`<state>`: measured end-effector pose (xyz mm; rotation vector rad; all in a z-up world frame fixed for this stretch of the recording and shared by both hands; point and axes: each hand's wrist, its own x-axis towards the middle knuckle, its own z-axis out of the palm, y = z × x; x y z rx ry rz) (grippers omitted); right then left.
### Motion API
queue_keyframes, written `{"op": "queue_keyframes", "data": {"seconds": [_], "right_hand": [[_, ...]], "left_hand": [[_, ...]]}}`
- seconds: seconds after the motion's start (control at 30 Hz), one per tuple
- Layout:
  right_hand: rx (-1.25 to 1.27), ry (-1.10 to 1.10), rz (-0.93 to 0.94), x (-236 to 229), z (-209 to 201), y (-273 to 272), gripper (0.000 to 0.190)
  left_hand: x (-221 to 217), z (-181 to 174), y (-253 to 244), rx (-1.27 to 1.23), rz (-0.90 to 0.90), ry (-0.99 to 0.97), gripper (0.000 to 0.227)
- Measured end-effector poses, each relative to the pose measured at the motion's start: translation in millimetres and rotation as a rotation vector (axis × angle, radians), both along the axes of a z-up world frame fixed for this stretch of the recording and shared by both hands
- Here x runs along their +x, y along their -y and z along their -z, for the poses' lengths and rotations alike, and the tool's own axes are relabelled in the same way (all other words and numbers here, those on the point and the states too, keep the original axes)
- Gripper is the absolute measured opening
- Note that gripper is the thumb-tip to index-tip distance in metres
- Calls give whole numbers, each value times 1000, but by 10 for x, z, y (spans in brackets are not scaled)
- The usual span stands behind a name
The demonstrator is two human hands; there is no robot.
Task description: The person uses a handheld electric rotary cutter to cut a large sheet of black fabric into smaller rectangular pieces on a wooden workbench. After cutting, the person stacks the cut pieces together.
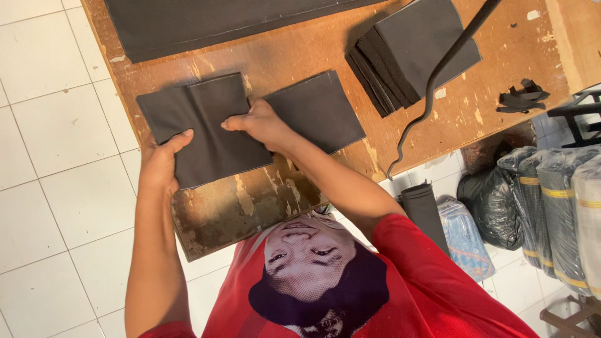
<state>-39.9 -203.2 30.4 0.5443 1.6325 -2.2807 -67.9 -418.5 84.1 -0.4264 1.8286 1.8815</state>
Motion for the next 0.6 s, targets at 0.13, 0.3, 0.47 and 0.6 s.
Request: {"op": "queue_keyframes", "data": {"seconds": [0.13, 0.3, 0.47, 0.6], "right_hand": [[68, -140, 81, 250, -259, -700, 83], [173, -71, 130, 612, -530, -1638, 62], [238, 89, 121, 689, -83, -1931, 48], [151, 40, 104, 644, 305, -2095, 55]], "left_hand": [[228, -58, -536, 87, 24, -44, 54], [538, 90, -1441, 286, -38, -33, 51], [685, 509, -1906, 41, -21, -45, 54], [620, 814, -1943, 36, 54, -122, 48]]}}
